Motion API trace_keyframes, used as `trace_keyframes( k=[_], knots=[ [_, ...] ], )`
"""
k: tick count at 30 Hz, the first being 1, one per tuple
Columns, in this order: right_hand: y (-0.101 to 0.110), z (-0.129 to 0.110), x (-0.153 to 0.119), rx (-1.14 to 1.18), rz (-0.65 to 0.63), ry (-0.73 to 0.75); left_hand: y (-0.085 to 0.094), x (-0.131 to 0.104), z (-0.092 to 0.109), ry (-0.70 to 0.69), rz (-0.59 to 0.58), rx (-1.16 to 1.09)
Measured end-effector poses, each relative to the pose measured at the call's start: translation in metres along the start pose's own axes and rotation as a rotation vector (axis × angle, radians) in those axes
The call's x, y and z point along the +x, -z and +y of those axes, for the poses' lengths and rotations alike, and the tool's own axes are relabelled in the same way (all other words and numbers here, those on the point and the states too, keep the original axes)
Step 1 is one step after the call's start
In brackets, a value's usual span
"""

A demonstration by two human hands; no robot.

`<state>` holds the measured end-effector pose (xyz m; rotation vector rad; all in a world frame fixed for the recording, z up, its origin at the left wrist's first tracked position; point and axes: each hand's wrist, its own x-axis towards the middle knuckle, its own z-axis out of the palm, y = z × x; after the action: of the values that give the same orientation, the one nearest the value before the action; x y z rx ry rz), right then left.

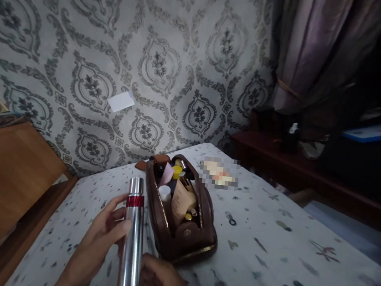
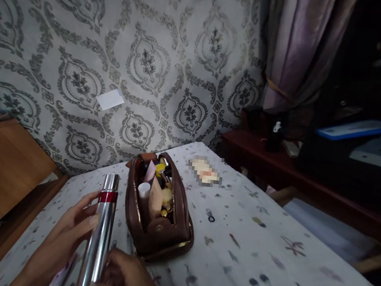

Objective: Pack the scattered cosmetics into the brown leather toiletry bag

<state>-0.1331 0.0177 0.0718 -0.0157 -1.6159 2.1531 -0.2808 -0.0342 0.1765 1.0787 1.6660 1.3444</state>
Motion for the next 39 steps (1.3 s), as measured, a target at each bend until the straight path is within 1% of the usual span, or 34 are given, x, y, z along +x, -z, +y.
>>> trace_keyframes(
  k=[3, 5, 7, 10, 13, 15, 17, 19, 20, 22, 24, 25, 26, 31, 36, 39],
  knots=[
    [0.001, -0.01, -0.002, -0.038, 0.06, 0.041, -0.018, 0.007, 0.016, -0.006, 0.019, -0.054],
    [0.0, -0.022, -0.007, -0.064, 0.143, 0.056, -0.029, 0.014, 0.025, -0.035, 0.009, -0.069],
    [-0.001, -0.036, -0.014, -0.038, 0.251, 0.073, -0.038, 0.022, 0.031, -0.078, -0.027, -0.054],
    [0.002, -0.058, -0.021, 0.001, 0.422, 0.117, -0.05, 0.035, 0.037, -0.141, -0.073, 0.002],
    [0.01, -0.08, -0.021, 0.002, 0.506, 0.083, -0.06, 0.044, 0.039, -0.158, -0.099, 0.059],
    [0.016, -0.095, -0.02, 0.002, 0.553, 0.061, -0.061, 0.051, 0.041, -0.203, -0.093, 0.127],
    [0.022, -0.11, -0.019, -0.004, 0.608, 0.075, -0.058, 0.059, 0.044, -0.32, -0.051, 0.281],
    [0.027, -0.123, -0.02, -0.014, 0.657, 0.101, -0.053, 0.068, 0.047, -0.485, -0.028, 0.552],
    [0.03, -0.129, -0.021, -0.021, 0.675, 0.115, -0.051, 0.073, 0.05, -0.554, -0.057, 0.717],
    [0.034, -0.137, -0.022, -0.045, 0.701, 0.138, -0.05, 0.083, 0.054, -0.617, -0.197, 1.039],
    [0.037, -0.143, -0.023, -0.077, 0.714, 0.147, -0.053, 0.092, 0.057, -0.587, -0.36, 1.272],
    [0.038, -0.145, -0.023, -0.094, 0.719, 0.145, -0.056, 0.096, 0.059, -0.557, -0.409, 1.352],
    [0.039, -0.146, -0.023, -0.111, 0.721, 0.135, -0.059, 0.099, 0.061, -0.525, -0.433, 1.414],
    [0.044, -0.153, -0.023, -0.205, 0.667, 0.043, -0.07, 0.106, 0.071, -0.401, -0.43, 1.605],
    [0.048, -0.153, -0.018, -0.299, 0.638, -0.059, -0.069, 0.105, 0.073, -0.377, -0.367, 1.696],
    [0.049, -0.15, -0.014, -0.347, 0.622, -0.105, -0.067, 0.107, 0.071, -0.361, -0.372, 1.687]
  ],
)
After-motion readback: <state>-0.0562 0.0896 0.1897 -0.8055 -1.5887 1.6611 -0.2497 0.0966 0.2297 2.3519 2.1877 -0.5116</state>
